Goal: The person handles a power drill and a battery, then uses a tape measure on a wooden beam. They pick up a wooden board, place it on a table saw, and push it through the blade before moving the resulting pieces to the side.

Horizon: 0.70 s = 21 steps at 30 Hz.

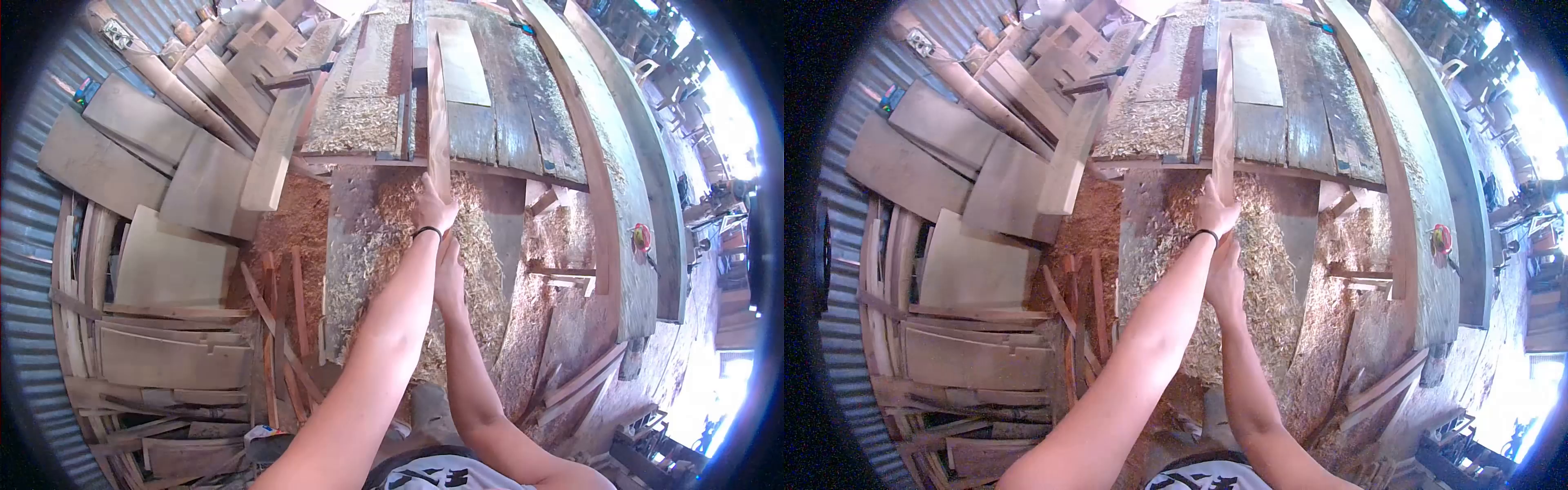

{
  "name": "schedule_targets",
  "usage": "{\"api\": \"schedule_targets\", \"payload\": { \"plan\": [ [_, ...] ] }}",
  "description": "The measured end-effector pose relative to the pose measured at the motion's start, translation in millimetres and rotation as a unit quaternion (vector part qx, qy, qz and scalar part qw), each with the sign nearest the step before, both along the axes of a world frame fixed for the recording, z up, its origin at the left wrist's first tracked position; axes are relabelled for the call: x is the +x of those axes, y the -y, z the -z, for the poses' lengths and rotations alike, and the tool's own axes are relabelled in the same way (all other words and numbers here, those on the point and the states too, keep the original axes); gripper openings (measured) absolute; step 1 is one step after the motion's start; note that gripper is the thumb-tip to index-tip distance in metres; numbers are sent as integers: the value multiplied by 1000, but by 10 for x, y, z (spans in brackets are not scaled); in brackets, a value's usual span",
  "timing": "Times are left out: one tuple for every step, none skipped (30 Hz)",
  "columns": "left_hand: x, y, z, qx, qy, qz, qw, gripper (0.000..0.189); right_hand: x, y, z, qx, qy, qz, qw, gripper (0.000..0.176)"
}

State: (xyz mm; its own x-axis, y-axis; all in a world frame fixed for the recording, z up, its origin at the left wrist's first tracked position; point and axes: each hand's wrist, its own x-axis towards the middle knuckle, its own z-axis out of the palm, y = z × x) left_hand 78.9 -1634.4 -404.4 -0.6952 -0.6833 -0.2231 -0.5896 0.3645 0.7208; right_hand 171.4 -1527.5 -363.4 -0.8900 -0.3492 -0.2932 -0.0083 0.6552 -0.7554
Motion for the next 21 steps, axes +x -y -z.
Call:
{"api": "schedule_targets", "payload": {
  "plan": [
    [84,-26,1,4,2,5,1000,94,93,-28,-39,12,-8,-12,1000,86],
    [197,-106,12,3,16,-5,1000,95,179,-92,-12,16,-12,-39,999,83],
    [331,-179,24,-8,-4,-5,1000,94,298,-158,-13,12,13,-26,999,81],
    [461,-245,78,-18,-24,-4,1000,94,429,-228,-20,9,38,-13,999,80],
    [645,-337,44,-27,-43,-3,999,95,589,-312,-42,7,64,0,998,78],
    [851,-445,7,-26,-38,-3,999,94,770,-386,-81,5,42,1,999,77],
    [1067,-539,8,-26,-53,-1,998,94,955,-477,-87,5,58,8,998,77],
    [1281,-638,12,-27,-71,1,997,95,1142,-582,-84,5,71,14,997,78],
    [1516,-748,15,-26,-88,5,996,95,1353,-698,-74,6,84,22,996,78],
    [1788,-860,6,-39,-109,17,993,98,1590,-817,11,3,93,14,996,78],
    [2069,-968,-7,-51,-132,28,990,101,1838,-944,147,1,101,4,995,79],
    [2353,-1082,-57,-4,-126,36,991,108,2089,-1094,227,2,109,-6,994,79],
    [2634,-1167,-110,27,-92,59,994,112,2329,-1248,199,18,112,-25,993,84],
    [2905,-1297,-55,-5,-108,56,993,112,2571,-1392,124,34,114,-43,992,90],
    [3162,-1394,-1,-38,-121,53,990,112,2830,-1520,87,49,119,-61,990,95],
    [3371,-1441,-36,0,-83,57,995,111,3069,-1650,97,35,71,-53,996,103],
    [3630,-1508,-74,41,-41,56,997,109,3279,-1794,97,4,84,-57,995,102],
    [3871,-1577,-123,82,-1,56,995,109,3460,-1935,86,-28,97,-62,993,101],
    [4060,-1632,-138,109,-42,66,991,108,3588,-2059,88,-63,104,-65,990,99],
    [4251,-1690,-102,134,-82,78,984,108,3720,-2199,210,-49,90,-84,991,85],
    [4436,-1738,-66,159,-123,92,975,107,3852,-2392,302,-72,134,-86,985,81]
  ]
}}
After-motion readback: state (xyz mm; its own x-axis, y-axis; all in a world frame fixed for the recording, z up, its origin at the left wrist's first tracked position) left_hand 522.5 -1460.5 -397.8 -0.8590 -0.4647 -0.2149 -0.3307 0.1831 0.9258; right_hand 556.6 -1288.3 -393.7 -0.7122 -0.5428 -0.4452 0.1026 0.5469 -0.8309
